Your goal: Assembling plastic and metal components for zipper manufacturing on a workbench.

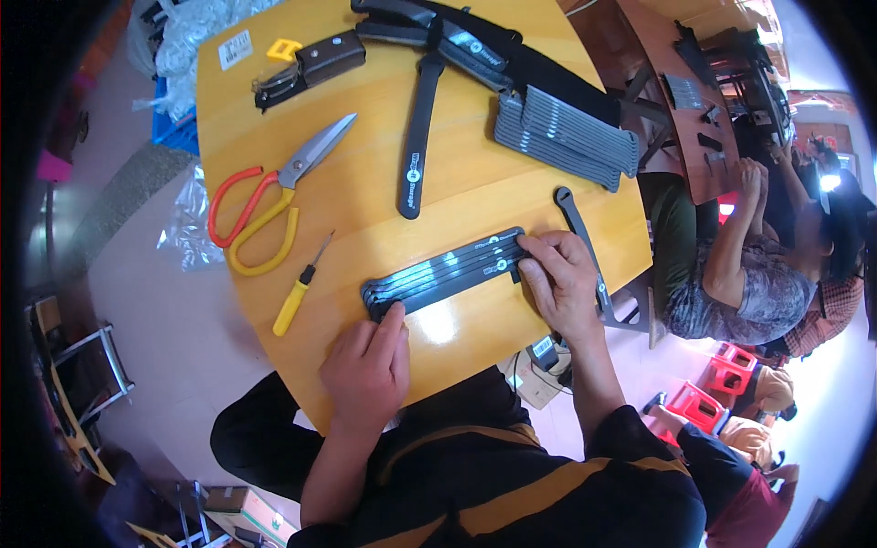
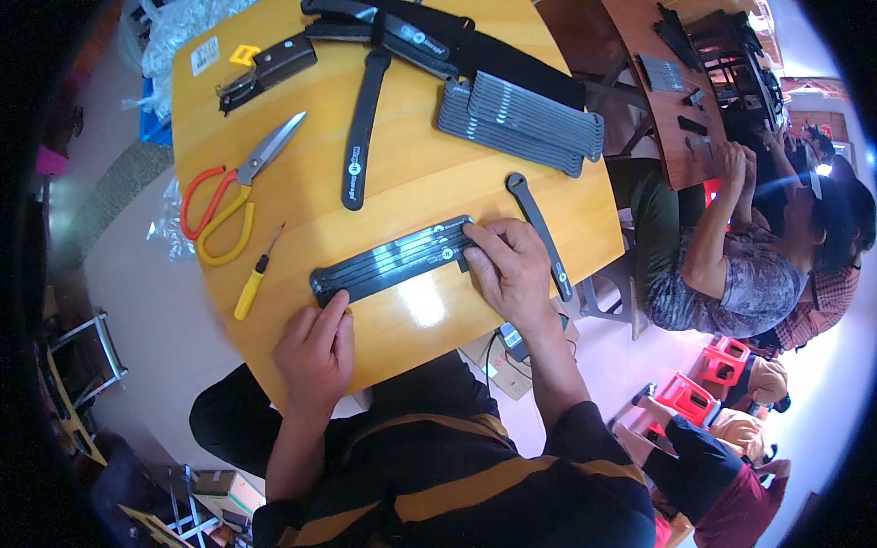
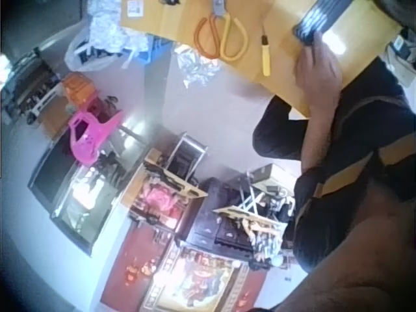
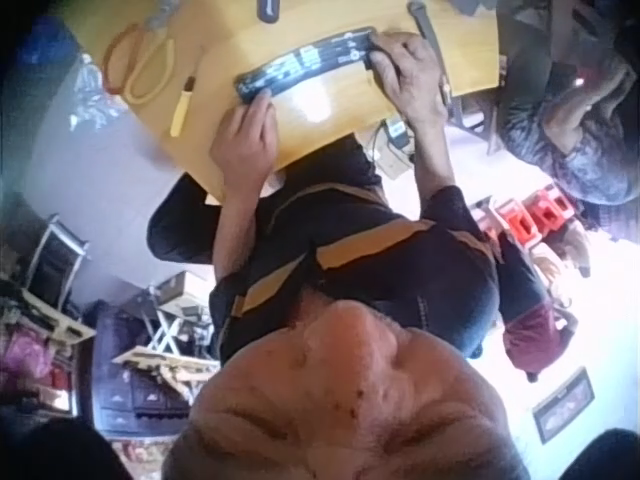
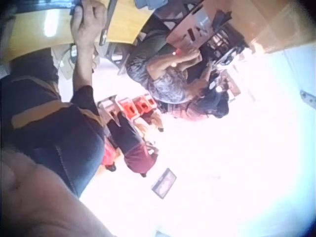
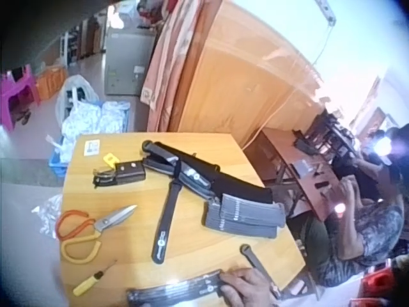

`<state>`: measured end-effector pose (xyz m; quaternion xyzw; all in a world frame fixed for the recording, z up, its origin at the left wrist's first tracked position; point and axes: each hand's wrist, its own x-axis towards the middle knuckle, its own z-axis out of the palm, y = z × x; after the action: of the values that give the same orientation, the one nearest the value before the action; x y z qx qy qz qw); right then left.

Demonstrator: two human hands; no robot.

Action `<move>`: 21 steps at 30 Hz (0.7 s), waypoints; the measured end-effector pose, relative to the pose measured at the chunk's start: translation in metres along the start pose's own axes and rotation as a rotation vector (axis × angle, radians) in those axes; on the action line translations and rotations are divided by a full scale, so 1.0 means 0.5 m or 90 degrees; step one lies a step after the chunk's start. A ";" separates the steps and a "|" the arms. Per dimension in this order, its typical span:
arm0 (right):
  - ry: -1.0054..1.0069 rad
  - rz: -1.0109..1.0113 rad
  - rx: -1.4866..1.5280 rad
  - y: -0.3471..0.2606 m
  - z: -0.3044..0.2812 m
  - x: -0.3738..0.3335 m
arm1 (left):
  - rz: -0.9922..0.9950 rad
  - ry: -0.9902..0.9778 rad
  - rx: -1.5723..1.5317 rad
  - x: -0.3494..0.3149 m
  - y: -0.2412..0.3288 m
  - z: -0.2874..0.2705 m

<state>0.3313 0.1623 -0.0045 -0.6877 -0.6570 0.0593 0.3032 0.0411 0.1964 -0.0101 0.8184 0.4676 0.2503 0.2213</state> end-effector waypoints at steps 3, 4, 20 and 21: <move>-0.005 -0.024 -0.043 -0.006 -0.008 0.006 | -0.012 0.035 -0.035 0.001 0.010 0.006; 0.012 -0.027 -0.041 -0.004 -0.011 0.007 | 0.002 0.042 -0.028 0.000 0.011 0.007; -0.052 0.242 -0.163 0.109 -0.099 0.024 | 0.014 0.113 0.242 0.048 -0.105 -0.056; -0.047 0.279 -0.015 0.117 -0.104 0.022 | -0.003 0.096 0.247 0.050 -0.100 -0.058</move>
<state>0.4086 0.1577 0.0121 -0.8147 -0.5035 0.1410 0.2507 0.0016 0.2452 -0.0122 0.8236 0.5242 0.2152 0.0246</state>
